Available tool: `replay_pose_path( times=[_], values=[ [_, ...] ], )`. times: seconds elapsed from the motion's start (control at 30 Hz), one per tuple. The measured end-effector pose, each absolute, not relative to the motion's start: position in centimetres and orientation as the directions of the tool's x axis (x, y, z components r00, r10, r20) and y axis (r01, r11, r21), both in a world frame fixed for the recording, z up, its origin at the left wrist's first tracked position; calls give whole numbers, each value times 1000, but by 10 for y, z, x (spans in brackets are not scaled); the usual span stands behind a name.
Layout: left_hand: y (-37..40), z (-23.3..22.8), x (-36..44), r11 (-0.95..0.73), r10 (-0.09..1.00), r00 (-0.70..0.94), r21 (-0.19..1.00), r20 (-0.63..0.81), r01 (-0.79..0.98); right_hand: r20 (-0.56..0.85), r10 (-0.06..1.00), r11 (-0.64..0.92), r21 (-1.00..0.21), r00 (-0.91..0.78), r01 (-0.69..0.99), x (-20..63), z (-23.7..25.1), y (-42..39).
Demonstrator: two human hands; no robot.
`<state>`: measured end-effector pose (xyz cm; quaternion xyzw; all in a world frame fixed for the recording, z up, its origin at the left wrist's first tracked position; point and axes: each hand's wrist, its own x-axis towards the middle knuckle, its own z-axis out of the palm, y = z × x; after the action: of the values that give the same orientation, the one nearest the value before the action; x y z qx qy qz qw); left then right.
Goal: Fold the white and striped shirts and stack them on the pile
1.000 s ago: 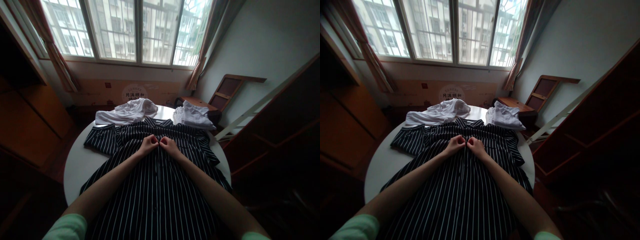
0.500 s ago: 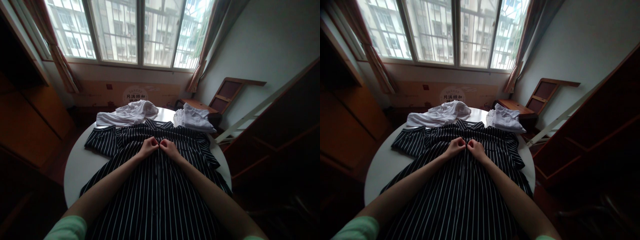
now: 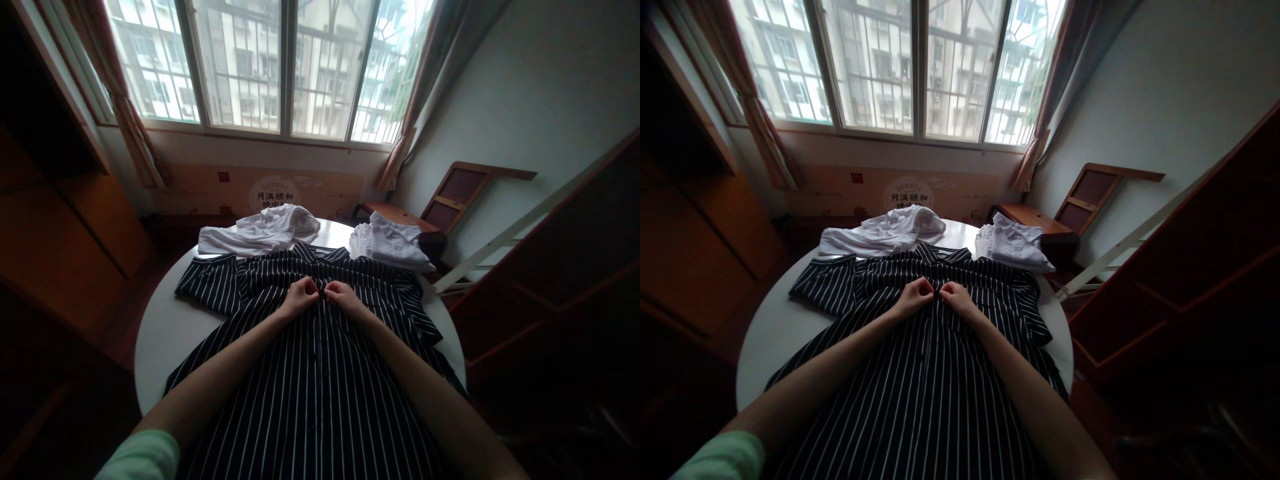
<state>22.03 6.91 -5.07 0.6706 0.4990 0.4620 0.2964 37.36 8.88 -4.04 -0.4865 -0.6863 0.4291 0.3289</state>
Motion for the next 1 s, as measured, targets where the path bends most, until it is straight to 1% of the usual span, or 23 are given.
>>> replay_pose_path(
  times=[0.13, 0.27, 0.33, 0.4, 0.47, 0.53, 0.63, 0.73, 0.8, 0.87, 0.93, 1.0],
  values=[
    [70, -51, 220, -335, 940, 68, 861, 335, 384, 92, 955, 203, -896, -281, 396, 374, -44, 87],
    [70, -51, 220, -325, 944, 85, 858, 319, 397, 98, 950, 212, -899, -296, 384, 376, -45, 87],
    [71, -50, 219, -329, 944, 117, 846, 309, 419, 90, 945, 218, -889, -314, 402, 377, -43, 87],
    [73, -47, 217, -346, 938, 181, 823, 296, 451, 87, 937, 246, -853, -338, 461, 378, -40, 86],
    [72, -43, 213, -367, 928, 256, 785, 271, 499, 93, 925, 295, -788, -369, 540, 377, -36, 82],
    [67, -37, 208, -416, 904, 338, 719, 261, 556, 104, 911, 351, -704, -400, 618, 375, -31, 75],
    [51, -28, 197, -540, 830, 497, 589, 254, 601, 121, 880, 445, -547, -459, 709, 374, -24, 58],
    [31, -23, 187, -617, 770, 611, 457, 182, 641, 132, 822, 556, -393, -553, 733, 379, -22, 38],
    [21, -25, 183, -631, 763, 630, 373, 142, 680, 124, 786, 611, -307, -606, 729, 385, -24, 29],
    [17, -30, 181, -619, 779, 614, 311, 127, 721, 100, 775, 628, -229, -624, 744, 391, -29, 24],
    [17, -39, 180, -595, 802, 583, 274, 132, 756, 68, 790, 611, -173, -609, 772, 395, -35, 26],
    [21, -49, 178, -581, 813, 562, 261, 152, 771, 41, 812, 582, -143, -582, 801, 397, -40, 31]
  ],
)
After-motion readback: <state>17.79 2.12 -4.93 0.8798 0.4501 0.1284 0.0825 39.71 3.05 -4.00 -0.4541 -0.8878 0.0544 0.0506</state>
